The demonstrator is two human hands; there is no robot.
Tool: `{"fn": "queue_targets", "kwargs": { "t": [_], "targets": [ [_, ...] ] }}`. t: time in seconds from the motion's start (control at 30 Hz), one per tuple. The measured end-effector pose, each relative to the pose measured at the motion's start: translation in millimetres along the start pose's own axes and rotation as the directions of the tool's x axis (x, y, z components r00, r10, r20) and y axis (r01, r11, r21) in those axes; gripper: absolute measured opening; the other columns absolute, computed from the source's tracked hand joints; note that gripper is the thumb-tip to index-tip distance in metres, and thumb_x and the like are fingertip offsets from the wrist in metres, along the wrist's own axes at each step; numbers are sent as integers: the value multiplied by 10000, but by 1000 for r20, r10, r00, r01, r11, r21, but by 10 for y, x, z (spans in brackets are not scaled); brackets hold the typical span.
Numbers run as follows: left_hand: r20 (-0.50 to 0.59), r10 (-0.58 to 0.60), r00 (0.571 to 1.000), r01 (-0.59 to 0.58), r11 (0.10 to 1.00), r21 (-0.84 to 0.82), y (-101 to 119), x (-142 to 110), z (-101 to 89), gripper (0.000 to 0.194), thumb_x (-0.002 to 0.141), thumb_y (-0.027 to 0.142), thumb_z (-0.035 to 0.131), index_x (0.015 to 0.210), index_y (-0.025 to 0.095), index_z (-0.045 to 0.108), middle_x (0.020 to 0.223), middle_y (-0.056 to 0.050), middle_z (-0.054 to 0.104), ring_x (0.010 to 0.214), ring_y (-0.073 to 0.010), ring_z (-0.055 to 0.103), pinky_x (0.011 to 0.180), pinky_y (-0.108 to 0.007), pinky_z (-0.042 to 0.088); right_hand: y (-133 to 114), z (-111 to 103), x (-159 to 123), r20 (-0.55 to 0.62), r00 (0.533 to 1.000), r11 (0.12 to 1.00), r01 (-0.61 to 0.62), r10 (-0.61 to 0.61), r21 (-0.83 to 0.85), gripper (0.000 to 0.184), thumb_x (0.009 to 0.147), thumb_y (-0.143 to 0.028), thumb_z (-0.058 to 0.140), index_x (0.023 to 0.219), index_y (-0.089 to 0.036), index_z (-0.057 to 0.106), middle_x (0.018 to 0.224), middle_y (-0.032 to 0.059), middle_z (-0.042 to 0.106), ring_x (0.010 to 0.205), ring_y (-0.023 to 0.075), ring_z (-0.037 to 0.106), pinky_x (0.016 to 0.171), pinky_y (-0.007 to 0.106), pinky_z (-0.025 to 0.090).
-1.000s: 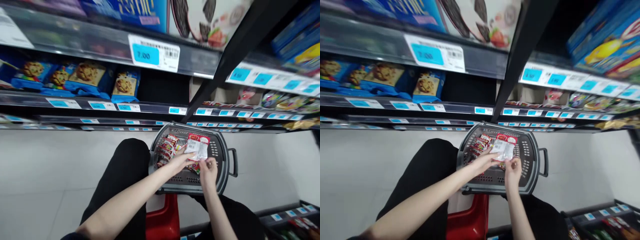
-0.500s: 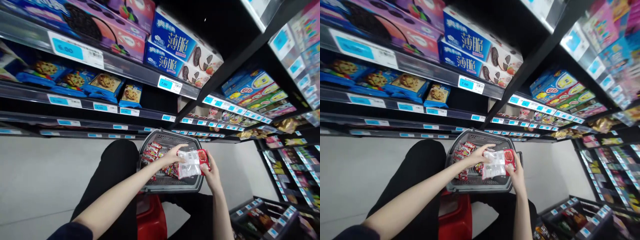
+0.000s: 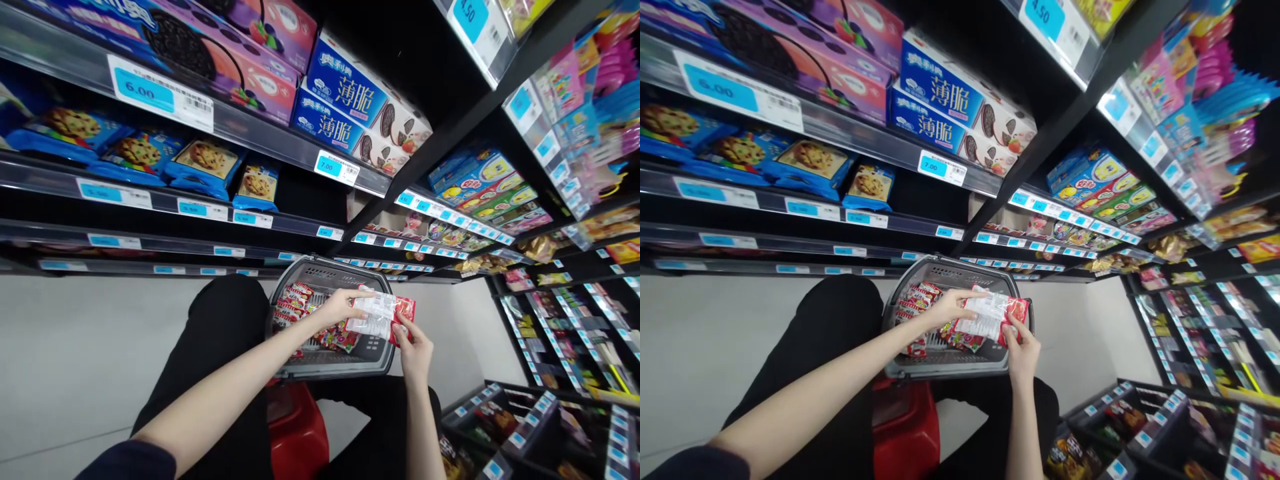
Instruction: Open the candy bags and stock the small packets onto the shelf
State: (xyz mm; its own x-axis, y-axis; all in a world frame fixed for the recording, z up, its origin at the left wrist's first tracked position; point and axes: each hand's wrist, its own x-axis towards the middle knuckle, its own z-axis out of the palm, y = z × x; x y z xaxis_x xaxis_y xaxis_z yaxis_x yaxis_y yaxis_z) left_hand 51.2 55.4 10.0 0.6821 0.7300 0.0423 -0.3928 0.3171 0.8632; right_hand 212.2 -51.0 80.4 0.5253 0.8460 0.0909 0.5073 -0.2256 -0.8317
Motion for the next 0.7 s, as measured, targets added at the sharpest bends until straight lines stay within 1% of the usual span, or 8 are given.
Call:
{"fn": "queue_targets", "kwargs": {
  "t": [0.1, 0.17, 0.33, 0.43, 0.5, 0.6, 0.67, 0.7],
  "targets": [
    [33, 57, 998, -58, 998, 25, 8, -9, 33, 627, 457, 174, 777, 1063, 176, 616, 1268, -131, 484, 1111, -265, 487, 927, -365, 366, -24, 45, -20, -100, 995, 999, 29, -31, -18, 305, 666, -364, 641, 858, -135, 698, 881, 99, 701, 834, 240, 619, 760, 333, 469],
    [14, 89, 996, -90, 993, 83, 13, -15, 52, 606, 455, 178, 779, 1042, 179, 630, 1281, -136, 471, 1148, -271, 456, 959, -374, 334, -33, 73, -33, -135, 989, 997, 53, -61, -58, 283, 671, -379, 633, 806, -139, 696, 836, 92, 704, 798, 233, 619, 736, 318, 463],
    [-71, 162, 984, -138, 953, 269, 30, -43, 90, 464, 563, 259, 729, 1014, 182, 652, 1229, -129, 524, 1218, -256, 381, 1022, -375, 248, -63, 123, -48, -201, 977, 985, 37, -72, -171, 287, 690, -417, 606, 764, -148, 674, 755, 71, 690, 709, 211, 602, 656, 285, 442],
    [-135, 186, 973, -132, 933, 334, 43, -65, 118, 343, 627, 279, 678, 958, 185, 680, 1208, -109, 544, 1210, -246, 391, 1011, -348, 269, -107, 140, -44, -177, 982, 986, 42, -71, -161, 277, 699, -414, 592, 762, -154, 665, 752, 64, 683, 718, 210, 597, 661, 283, 434],
    [-181, 217, 959, -136, 916, 379, 56, -79, 136, 233, 671, 276, 633, 871, 180, 705, 1161, -100, 577, 1167, -240, 438, 981, -324, 303, -131, 145, -39, -153, 986, 989, 47, -68, -140, 272, 699, -414, 588, 756, -158, 662, 748, 59, 679, 715, 208, 595, 661, 285, 434],
    [-210, 262, 942, -133, 865, 483, 92, -100, 153, 163, 720, 264, 572, 736, 164, 699, 923, -75, 655, 940, -207, 566, 849, -287, 387, -124, 132, -17, -119, 990, 993, 57, -69, -101, 257, 692, -404, 595, 741, -158, 655, 740, 55, 674, 709, 203, 595, 660, 284, 438],
    [-215, 269, 939, -111, 827, 551, 127, -112, 157, 159, 734, 247, 546, 687, 159, 670, 763, -33, 638, 775, -166, 573, 749, -258, 402, -86, 106, 13, -68, 995, 995, 65, -71, -77, 240, 681, -393, 605, 719, -160, 649, 714, 46, 667, 697, 197, 591, 655, 280, 441],
    [-213, 266, 940, -99, 811, 576, 146, -117, 159, 157, 737, 239, 536, 671, 159, 654, 722, -17, 620, 733, -152, 560, 716, -246, 396, -60, 89, 32, -32, 997, 995, 65, -67, -71, 235, 675, -391, 610, 706, -161, 647, 688, 39, 661, 675, 191, 586, 638, 275, 441]
  ]
}}
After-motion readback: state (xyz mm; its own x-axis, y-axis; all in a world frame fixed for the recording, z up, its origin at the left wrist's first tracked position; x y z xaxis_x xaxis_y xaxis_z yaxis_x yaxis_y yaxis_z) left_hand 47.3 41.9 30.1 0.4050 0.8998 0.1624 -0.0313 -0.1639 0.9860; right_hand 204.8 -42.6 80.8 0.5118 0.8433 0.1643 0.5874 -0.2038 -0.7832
